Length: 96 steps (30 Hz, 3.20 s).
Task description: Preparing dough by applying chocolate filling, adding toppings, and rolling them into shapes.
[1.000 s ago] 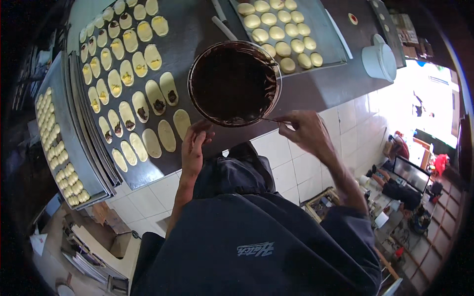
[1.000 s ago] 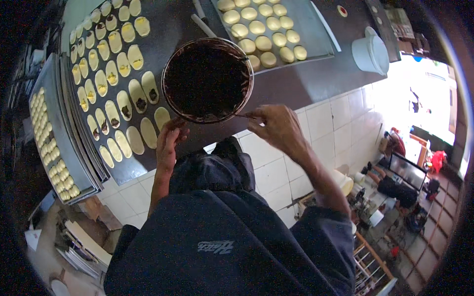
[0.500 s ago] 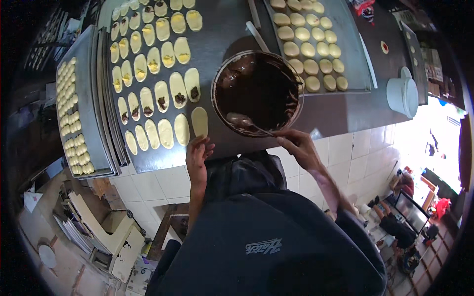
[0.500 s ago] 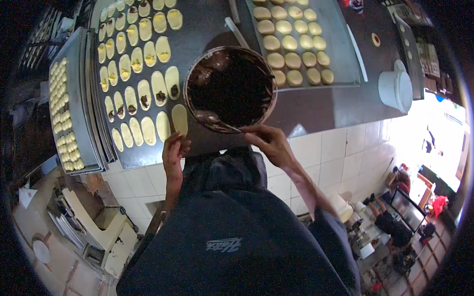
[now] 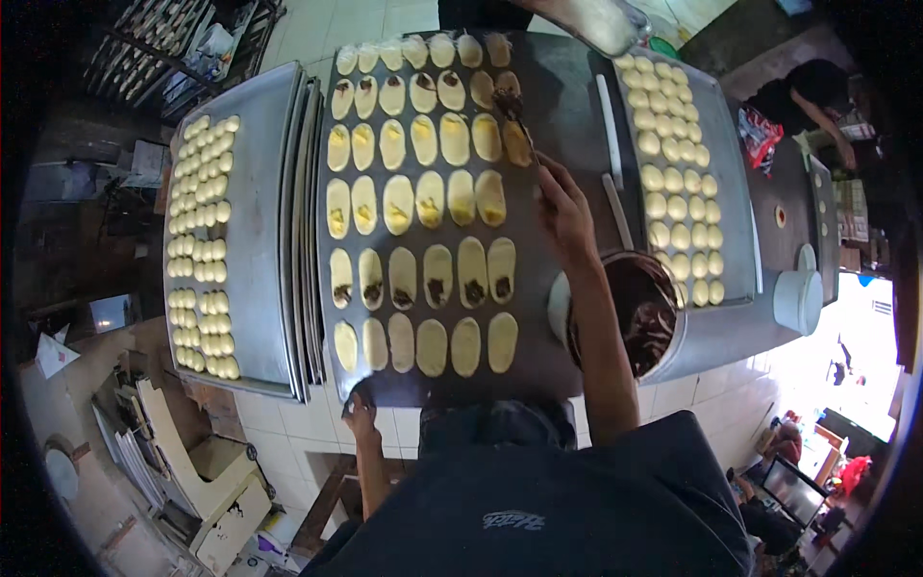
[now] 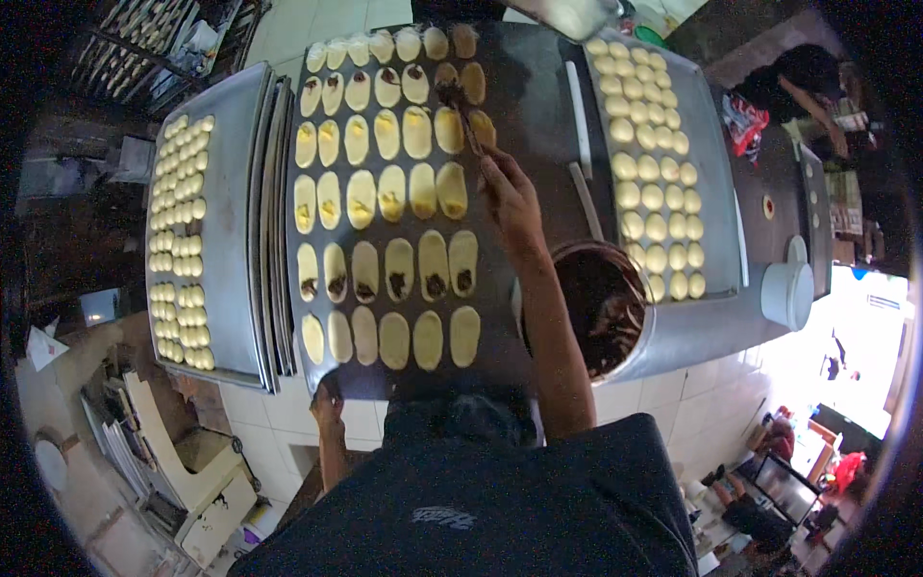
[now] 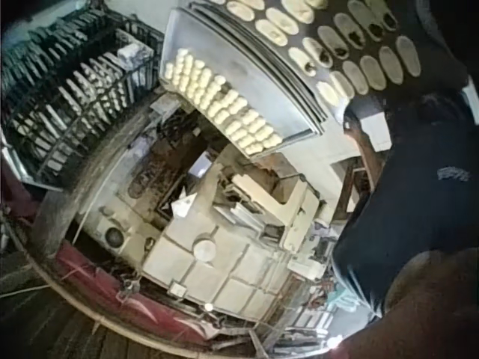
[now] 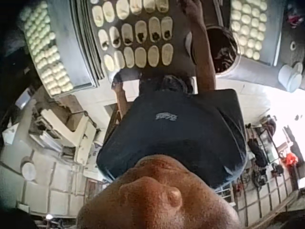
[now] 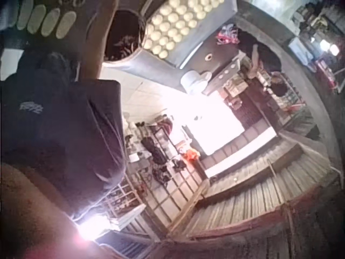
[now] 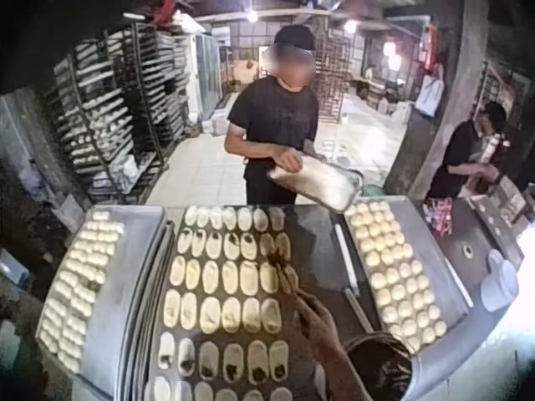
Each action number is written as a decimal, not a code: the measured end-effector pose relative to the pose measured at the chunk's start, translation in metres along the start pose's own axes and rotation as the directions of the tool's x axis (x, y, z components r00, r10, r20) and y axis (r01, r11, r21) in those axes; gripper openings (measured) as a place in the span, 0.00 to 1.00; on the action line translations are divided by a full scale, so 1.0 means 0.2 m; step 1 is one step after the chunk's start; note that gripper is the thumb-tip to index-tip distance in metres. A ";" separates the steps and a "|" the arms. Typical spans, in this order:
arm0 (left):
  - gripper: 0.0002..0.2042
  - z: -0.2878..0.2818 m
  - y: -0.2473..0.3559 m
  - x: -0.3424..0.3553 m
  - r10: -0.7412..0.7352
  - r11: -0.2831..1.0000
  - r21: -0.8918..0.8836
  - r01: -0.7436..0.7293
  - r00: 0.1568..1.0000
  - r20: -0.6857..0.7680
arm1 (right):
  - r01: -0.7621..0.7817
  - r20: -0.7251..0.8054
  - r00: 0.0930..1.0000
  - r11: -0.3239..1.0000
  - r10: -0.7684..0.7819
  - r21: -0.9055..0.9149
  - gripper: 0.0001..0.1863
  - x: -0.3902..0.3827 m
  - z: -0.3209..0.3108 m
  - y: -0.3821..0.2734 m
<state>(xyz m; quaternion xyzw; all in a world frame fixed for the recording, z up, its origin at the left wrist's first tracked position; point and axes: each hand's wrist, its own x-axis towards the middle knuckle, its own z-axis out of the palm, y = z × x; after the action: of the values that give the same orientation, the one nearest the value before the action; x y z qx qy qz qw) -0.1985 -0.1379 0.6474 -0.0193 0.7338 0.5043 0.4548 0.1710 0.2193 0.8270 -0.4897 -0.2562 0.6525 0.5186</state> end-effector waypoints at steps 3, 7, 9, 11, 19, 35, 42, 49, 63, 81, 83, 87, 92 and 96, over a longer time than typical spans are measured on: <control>0.23 0.09 0.00 0.00 -0.054 0.971 0.215 0.108 0.968 -0.243 | 0.009 -0.156 0.988 0.999 -0.014 -0.035 0.16 0.43 0.07 0.11; 0.24 -0.15 -0.26 0.18 0.011 0.920 0.387 0.058 0.985 -0.173 | 0.257 -0.202 0.924 0.918 -0.325 -0.303 0.16 0.94 -0.07 0.34; 0.25 -0.24 -0.35 0.21 -0.014 0.782 0.604 0.156 0.972 -0.233 | 0.380 -0.149 0.864 0.818 -0.480 -0.432 0.16 1.03 -0.05 0.38; 0.25 -0.31 -0.37 0.20 -0.029 0.688 0.694 0.214 0.963 -0.269 | 0.237 -0.176 0.897 0.777 -0.406 -0.583 0.15 1.05 0.01 0.35; 0.32 -0.13 -0.09 0.02 -0.325 0.867 0.344 0.361 0.932 -0.158 | 0.179 -0.029 0.879 0.387 -0.476 -0.905 0.16 1.20 -0.09 0.32; 0.20 0.43 0.39 -0.27 0.273 0.840 0.527 -0.133 0.941 -0.198 | 0.016 -0.016 0.808 0.050 -0.589 -0.999 0.12 -0.22 -0.06 -0.27; 0.09 0.94 0.44 -0.57 0.136 0.889 0.269 -0.370 0.774 0.618 | -0.244 -0.400 0.884 0.492 -0.242 -0.836 0.08 -1.14 -0.42 -0.48; 0.18 1.26 0.11 -0.95 -0.113 0.962 0.223 -0.154 0.521 0.846 | 0.103 0.099 0.994 -0.150 0.037 -0.983 0.08 -1.15 -0.78 -0.27; 0.20 1.29 0.00 -1.24 -0.045 0.971 0.199 -0.135 0.713 0.700 | 0.300 0.441 0.845 0.415 0.301 -0.859 0.13 -0.94 -1.02 -0.34; 0.19 1.31 0.08 -1.05 -0.152 0.950 0.260 -0.172 0.471 0.869 | -0.093 -0.162 0.912 0.194 -0.377 -0.977 0.13 -1.82 -0.75 -0.19; 0.18 1.30 0.08 -1.05 -0.154 0.943 0.268 -0.198 0.455 0.877 | -0.053 -0.093 0.923 0.117 -0.372 -0.992 0.11 -1.70 -0.82 -0.30; 0.18 1.29 0.09 -1.10 -0.132 0.949 0.252 -0.191 0.484 0.865 | 0.140 0.141 0.984 -0.019 -0.110 -0.990 0.09 -1.41 -1.00 -0.42; 0.17 1.26 0.08 -1.13 -0.049 0.969 0.189 -0.162 0.619 0.784 | 0.221 0.228 0.958 0.061 0.171 -0.973 0.11 -1.22 -1.08 -0.44; 0.17 1.20 0.05 -1.13 -0.007 0.982 0.142 -0.121 0.738 0.675 | -0.006 0.075 0.952 0.264 0.297 -0.964 0.12 -1.25 -1.07 -0.35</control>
<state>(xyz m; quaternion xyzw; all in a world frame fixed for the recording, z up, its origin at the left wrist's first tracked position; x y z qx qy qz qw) 0.0845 -0.0476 0.7914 0.2268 0.5622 0.4239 0.6729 0.3894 -0.0255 0.8961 -0.6408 -0.6078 0.4685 0.0203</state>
